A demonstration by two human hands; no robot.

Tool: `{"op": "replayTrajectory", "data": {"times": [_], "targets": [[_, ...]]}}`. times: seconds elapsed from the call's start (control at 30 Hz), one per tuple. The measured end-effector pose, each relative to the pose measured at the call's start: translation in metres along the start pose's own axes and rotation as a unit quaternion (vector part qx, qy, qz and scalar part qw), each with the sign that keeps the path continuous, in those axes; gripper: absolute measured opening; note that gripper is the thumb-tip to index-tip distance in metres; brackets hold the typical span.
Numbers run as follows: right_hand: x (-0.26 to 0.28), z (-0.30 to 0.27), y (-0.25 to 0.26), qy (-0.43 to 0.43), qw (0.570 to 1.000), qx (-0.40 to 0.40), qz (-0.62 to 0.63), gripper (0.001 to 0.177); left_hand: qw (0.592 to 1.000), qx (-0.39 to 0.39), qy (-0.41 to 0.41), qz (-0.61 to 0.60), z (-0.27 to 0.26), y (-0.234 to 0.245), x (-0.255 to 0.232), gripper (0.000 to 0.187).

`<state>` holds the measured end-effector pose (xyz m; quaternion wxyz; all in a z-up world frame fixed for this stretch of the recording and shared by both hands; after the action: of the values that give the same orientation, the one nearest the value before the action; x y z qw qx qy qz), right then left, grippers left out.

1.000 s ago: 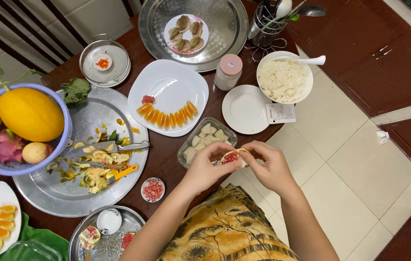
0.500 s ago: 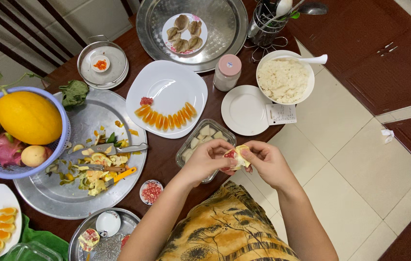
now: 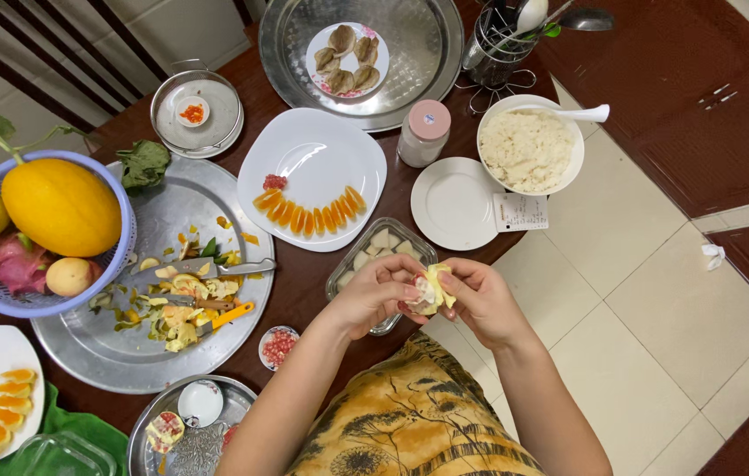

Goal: The person peels a pomegranate by hand, removes the seeds, and places them into a small bowl on a table containing other sliced fruits.

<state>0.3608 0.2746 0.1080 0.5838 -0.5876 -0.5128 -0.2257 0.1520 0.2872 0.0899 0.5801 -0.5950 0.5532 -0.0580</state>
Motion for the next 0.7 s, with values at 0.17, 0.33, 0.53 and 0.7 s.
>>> {"op": "replayTrajectory", "data": {"times": [0.17,0.33,0.53,0.7], "targets": [[-0.01,0.003,-0.014,0.039,0.997,-0.058,0.013,0.02,0.999,-0.001,-0.035,-0.028,-0.009,0.008,-0.001,0.025],[-0.013,0.009,-0.013,-0.026,0.993,0.112,0.003,0.021,0.997,0.06,0.01,0.043,-0.036,0.019,-0.014,0.026],[-0.013,0.024,-0.033,-0.04,0.98,0.162,-0.11,0.022,0.996,0.024,-0.003,0.084,-0.068,0.022,-0.025,0.034],[-0.006,0.041,-0.062,0.039,0.929,0.233,-0.285,0.018,0.996,-0.015,0.022,0.082,-0.107,0.037,-0.021,0.04]]}}
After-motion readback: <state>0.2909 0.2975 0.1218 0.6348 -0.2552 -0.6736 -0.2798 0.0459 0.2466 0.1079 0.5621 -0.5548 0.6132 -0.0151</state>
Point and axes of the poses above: each hand's wrist, its own z-axis towards the middle knuckle, its own y-axis out of the back of the hand, x = y × z, the point moved 1 cm from there along z, towards the middle knuckle, and after that the axes turned 9 degrees about y, right-handed, at the moved point
